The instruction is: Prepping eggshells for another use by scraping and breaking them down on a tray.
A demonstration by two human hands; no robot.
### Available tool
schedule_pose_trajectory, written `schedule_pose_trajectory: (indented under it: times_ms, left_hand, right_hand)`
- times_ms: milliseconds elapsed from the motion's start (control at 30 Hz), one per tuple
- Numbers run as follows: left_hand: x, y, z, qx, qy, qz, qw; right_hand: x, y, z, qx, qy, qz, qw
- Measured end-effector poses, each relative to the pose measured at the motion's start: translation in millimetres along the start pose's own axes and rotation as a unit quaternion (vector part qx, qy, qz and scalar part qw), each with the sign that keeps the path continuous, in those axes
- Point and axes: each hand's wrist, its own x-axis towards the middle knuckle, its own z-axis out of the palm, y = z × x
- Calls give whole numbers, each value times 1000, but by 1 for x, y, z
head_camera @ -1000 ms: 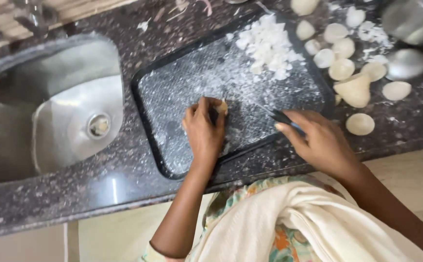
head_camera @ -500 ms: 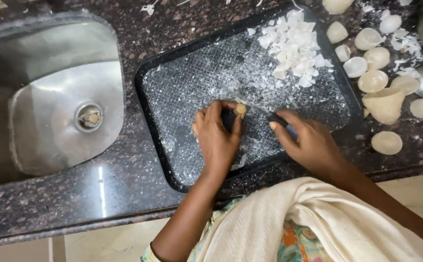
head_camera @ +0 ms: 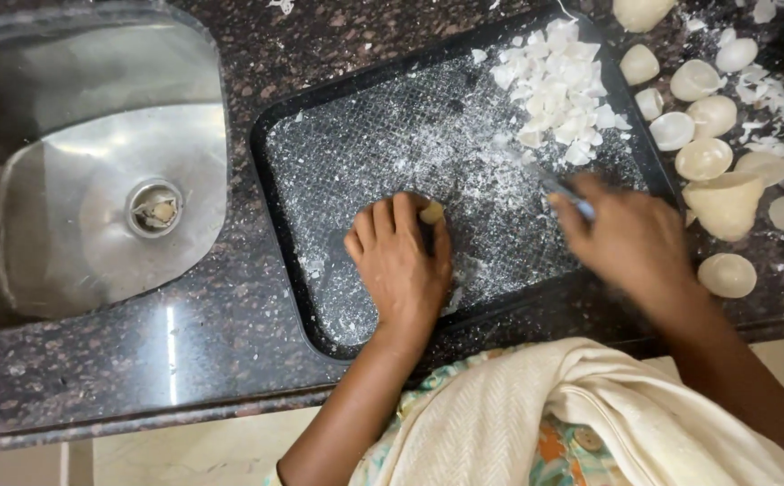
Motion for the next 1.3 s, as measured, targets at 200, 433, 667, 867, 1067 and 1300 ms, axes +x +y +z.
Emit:
schedule_pose_trajectory:
  times_ms: [200,433,667,867,1067,1300]
  left_hand:
    - [6,4,8,-39,-2,2,999]
    - [9,3,12,-102,-5,-48,994]
    - [8,2,16,-98,-15,-61,993]
    - [7,2,16,-94,4,-48,994]
    - [8,3,12,-103,-11,-62,993]
    - [15,1,2,-134,-10,-81,988]
  right_hand:
    - [-12,10,10,106,71,-5,992]
    - [-20,-25,25,202,102,-119,967]
    - [-17,-35,15,182,58,-121,974]
    - [-11,-37,18,166,58,-123,977]
    - [-8,-39,20,116,79,-163,977]
    - [-13,-46,15,28,63,-140,988]
